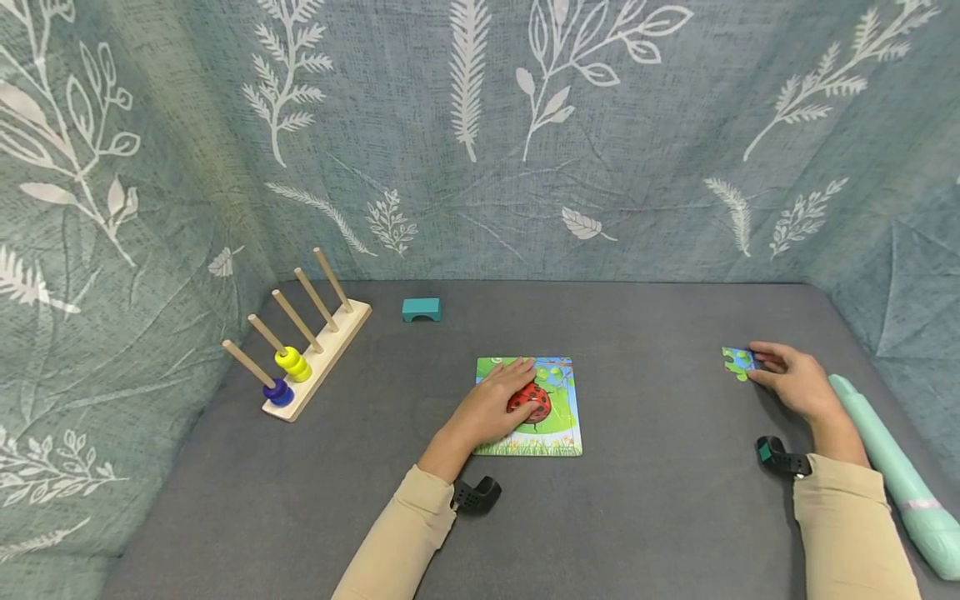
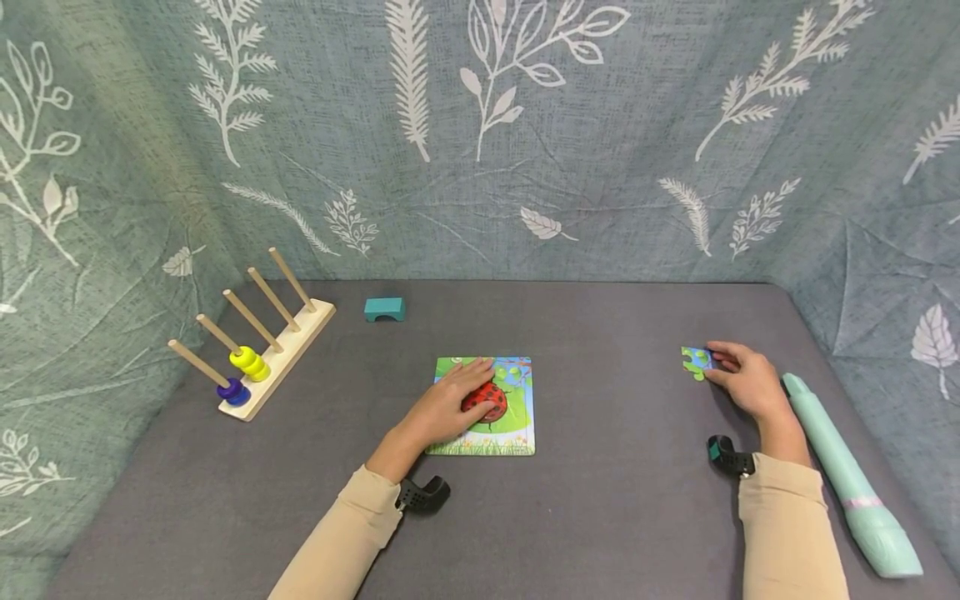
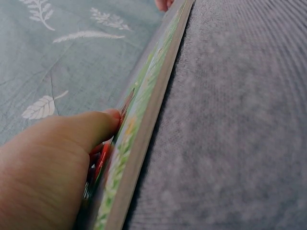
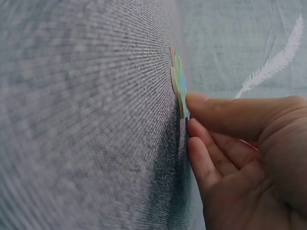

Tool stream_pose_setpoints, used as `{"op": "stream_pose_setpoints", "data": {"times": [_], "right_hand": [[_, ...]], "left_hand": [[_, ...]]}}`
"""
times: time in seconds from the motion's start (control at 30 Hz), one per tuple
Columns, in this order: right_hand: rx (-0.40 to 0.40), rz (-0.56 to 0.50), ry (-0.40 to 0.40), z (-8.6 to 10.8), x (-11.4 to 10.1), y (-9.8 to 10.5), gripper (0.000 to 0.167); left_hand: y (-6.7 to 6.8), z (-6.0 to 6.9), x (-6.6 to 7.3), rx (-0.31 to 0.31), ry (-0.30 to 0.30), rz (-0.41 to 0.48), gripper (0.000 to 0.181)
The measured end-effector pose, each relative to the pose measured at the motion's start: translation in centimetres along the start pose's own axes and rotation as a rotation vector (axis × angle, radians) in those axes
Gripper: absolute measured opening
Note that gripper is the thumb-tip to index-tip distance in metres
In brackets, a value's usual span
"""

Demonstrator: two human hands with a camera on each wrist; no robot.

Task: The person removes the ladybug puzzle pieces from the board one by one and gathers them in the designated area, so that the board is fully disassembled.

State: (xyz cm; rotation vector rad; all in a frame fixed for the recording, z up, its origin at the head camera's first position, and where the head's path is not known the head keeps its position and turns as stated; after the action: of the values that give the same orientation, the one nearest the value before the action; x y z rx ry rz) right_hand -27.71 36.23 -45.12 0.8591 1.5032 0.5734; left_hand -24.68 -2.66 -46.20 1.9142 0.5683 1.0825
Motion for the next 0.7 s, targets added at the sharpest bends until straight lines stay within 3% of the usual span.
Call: {"op": "stream_pose_setpoints", "data": {"times": [0.23, 0.4, 0.6, 0.7], "right_hand": [[-0.037, -0.042, -0.040, 0.5, -1.3, 0.0, 0.057], [-0.049, -0.047, -0.023, 0.7, -3.1, -0.8, 0.060], [-0.079, -0.067, 0.045, 1.1, -6.6, -2.5, 0.060], [-0.109, -0.119, 0.099, 1.4, -8.6, -3.8, 0.058]], "left_hand": [[0.1, -0.1, 0.0, 0.004, 0.004, 0.018, 0.054], [0.3, -0.1, 0.1, 0.018, -0.001, 0.006, 0.053], [1.0, 0.0, 1.0, 0.085, -0.091, -0.126, 0.050], [1.2, 0.0, 0.9, 0.097, -0.091, -0.150, 0.050]]}}
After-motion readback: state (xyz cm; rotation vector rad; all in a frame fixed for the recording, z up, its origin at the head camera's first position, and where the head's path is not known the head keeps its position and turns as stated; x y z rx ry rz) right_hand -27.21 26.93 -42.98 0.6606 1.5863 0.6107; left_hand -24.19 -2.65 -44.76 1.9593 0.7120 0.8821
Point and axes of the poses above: each hand's wrist, its own z-axis away from the middle knuckle, its own y-axis out of the back of the hand, x = y × z, the point moved 10 cm from there along -z, towards the middle knuckle, and after that the axes turned 11 degrees about x, right-handed, at the moved point
